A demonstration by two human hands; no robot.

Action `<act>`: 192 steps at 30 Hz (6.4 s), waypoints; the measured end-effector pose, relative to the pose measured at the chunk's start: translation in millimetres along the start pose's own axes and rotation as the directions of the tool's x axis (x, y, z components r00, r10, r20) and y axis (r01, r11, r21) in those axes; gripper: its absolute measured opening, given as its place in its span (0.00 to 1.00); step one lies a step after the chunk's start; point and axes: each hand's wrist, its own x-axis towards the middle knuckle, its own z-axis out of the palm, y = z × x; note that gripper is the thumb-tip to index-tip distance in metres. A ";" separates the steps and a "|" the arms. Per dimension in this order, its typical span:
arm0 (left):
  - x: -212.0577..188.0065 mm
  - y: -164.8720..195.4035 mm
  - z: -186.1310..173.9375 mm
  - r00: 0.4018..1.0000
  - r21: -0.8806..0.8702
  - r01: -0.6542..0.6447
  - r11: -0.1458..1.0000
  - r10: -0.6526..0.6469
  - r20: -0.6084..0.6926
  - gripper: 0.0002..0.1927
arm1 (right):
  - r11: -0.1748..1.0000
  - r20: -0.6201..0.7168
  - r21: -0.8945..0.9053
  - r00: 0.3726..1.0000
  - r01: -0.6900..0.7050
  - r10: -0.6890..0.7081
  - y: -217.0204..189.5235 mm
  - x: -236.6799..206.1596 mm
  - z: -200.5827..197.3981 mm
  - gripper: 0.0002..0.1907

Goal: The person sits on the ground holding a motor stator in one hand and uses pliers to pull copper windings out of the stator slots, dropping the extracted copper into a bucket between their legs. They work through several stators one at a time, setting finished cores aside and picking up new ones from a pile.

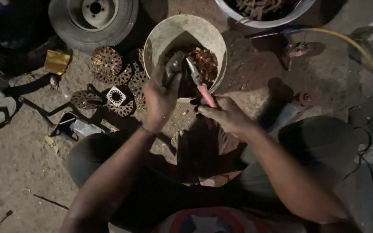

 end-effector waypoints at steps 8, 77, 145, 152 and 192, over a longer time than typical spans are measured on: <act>7.2 -18.6 -2.0 0.984 0.134 -0.118 0.984 0.098 0.148 0.12 | 0.780 0.303 0.622 0.898 0.068 -0.320 13.8 -4.9 -32.9 0.15; 19.5 -17.4 -9.3 0.920 -0.575 0.375 0.727 -0.369 0.134 0.11 | 0.540 0.323 0.835 0.695 0.110 -0.642 68.3 25.0 -44.5 0.29; 1.1 -16.7 21.4 0.870 -0.608 0.417 0.676 -0.491 0.051 0.13 | 0.933 -0.340 -0.302 0.893 0.195 -0.296 30.4 29.2 43.2 0.19; 8.8 -6.9 30.7 0.653 -0.355 0.700 0.620 -0.757 -0.034 0.20 | 0.765 -0.517 -0.620 0.643 0.174 -0.565 47.2 48.3 21.6 0.17; -29.4 -24.1 18.8 0.806 -0.021 0.565 0.825 -0.546 0.226 0.30 | 0.868 0.055 0.333 0.911 0.368 -0.408 52.2 38.2 32.9 0.28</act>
